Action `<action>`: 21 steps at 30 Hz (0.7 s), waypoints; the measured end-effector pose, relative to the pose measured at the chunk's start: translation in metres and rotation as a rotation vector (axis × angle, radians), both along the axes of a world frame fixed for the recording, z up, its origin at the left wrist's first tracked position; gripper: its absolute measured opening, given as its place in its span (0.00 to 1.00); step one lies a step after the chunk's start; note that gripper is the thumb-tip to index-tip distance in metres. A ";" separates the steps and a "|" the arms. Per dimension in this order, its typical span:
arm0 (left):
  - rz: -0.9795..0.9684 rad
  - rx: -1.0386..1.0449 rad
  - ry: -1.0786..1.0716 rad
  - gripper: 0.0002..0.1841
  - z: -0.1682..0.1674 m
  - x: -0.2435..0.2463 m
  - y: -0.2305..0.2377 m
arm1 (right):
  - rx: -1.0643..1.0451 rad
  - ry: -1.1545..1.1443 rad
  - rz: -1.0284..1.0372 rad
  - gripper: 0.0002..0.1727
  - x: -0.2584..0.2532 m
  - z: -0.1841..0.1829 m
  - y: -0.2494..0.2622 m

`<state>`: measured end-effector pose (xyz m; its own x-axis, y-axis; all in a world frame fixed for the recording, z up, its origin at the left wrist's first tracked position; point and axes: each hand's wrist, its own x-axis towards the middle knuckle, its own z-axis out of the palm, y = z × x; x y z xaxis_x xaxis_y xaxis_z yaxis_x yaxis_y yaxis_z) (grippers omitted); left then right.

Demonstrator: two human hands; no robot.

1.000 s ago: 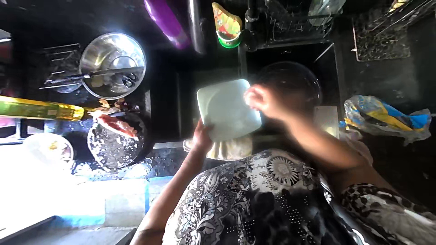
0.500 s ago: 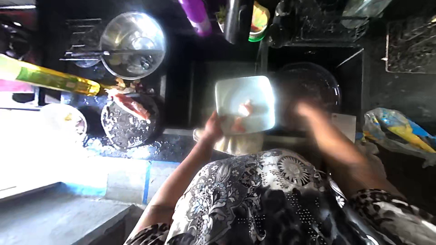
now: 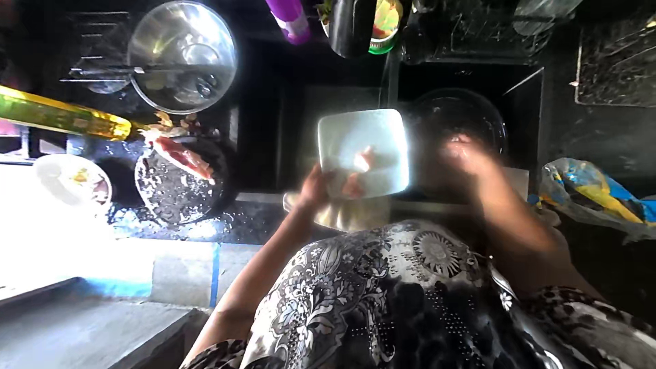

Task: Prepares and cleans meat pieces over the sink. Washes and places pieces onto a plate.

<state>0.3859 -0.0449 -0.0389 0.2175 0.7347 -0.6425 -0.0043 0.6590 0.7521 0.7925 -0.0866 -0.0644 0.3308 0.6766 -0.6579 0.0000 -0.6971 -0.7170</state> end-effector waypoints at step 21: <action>0.085 -0.030 -0.043 0.22 -0.004 0.006 0.005 | -0.256 -0.362 0.538 0.25 -0.088 0.130 0.013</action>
